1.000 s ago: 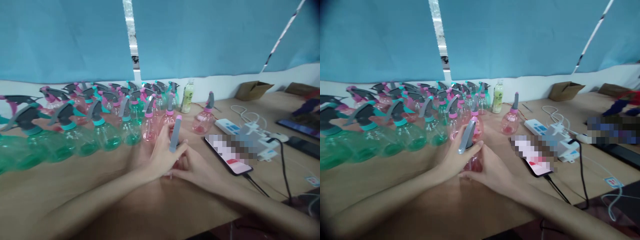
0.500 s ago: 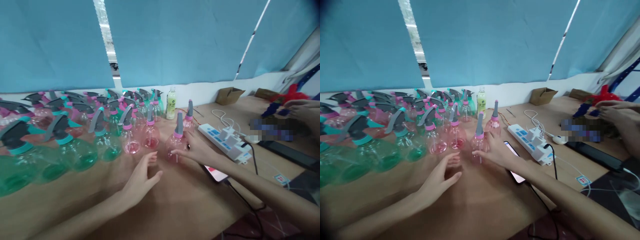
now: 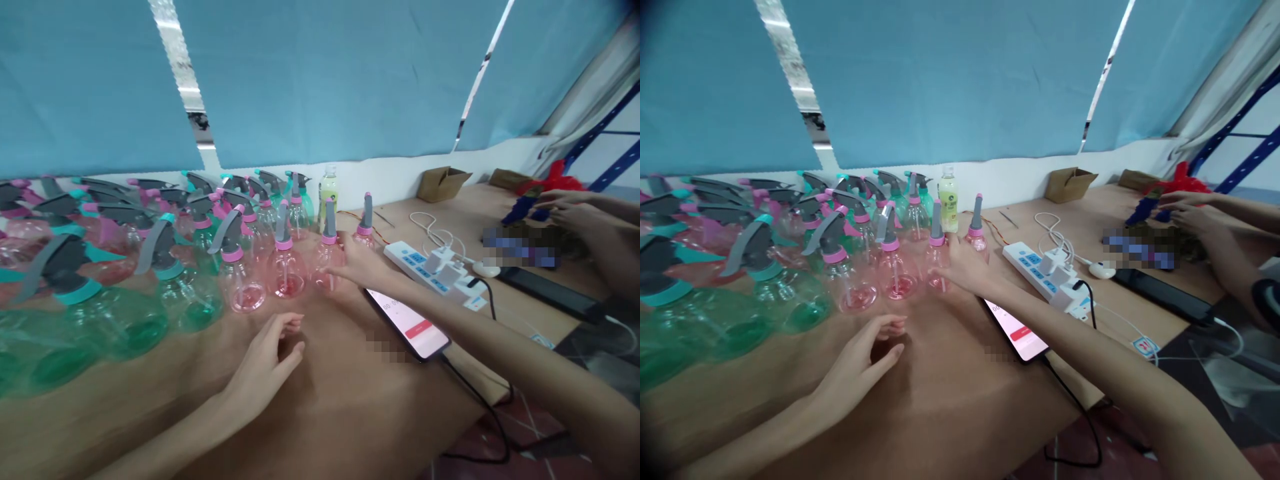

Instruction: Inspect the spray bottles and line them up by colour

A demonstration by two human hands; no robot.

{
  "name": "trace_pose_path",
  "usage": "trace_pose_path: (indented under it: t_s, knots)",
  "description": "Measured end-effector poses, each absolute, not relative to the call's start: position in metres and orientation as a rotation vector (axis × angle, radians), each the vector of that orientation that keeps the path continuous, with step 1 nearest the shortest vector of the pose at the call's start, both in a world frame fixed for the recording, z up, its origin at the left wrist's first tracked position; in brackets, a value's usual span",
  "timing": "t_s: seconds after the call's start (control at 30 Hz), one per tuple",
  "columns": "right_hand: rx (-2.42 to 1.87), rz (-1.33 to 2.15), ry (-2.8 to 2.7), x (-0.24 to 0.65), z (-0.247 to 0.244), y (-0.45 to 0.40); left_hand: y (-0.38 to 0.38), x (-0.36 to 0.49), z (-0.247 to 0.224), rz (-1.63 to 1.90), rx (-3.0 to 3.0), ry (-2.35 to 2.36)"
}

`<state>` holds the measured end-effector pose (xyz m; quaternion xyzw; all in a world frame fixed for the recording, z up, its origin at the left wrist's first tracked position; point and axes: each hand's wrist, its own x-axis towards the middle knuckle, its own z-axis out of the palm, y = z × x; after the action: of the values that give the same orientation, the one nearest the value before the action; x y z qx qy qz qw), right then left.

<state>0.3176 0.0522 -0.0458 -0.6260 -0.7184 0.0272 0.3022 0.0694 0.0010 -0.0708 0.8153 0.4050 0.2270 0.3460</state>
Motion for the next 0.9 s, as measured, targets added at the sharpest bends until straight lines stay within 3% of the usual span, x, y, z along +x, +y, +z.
trace_pose_path:
  t_s: [0.6,0.9]
  knots:
    - [-1.719,0.017,-1.855,0.308,-0.040,0.052,0.024,0.084,-0.051,0.604,2.175,0.999]
    - [-1.740,0.023,-1.622,0.351,-0.027,0.013,0.033,0.099,-0.027,0.635,2.143,0.939]
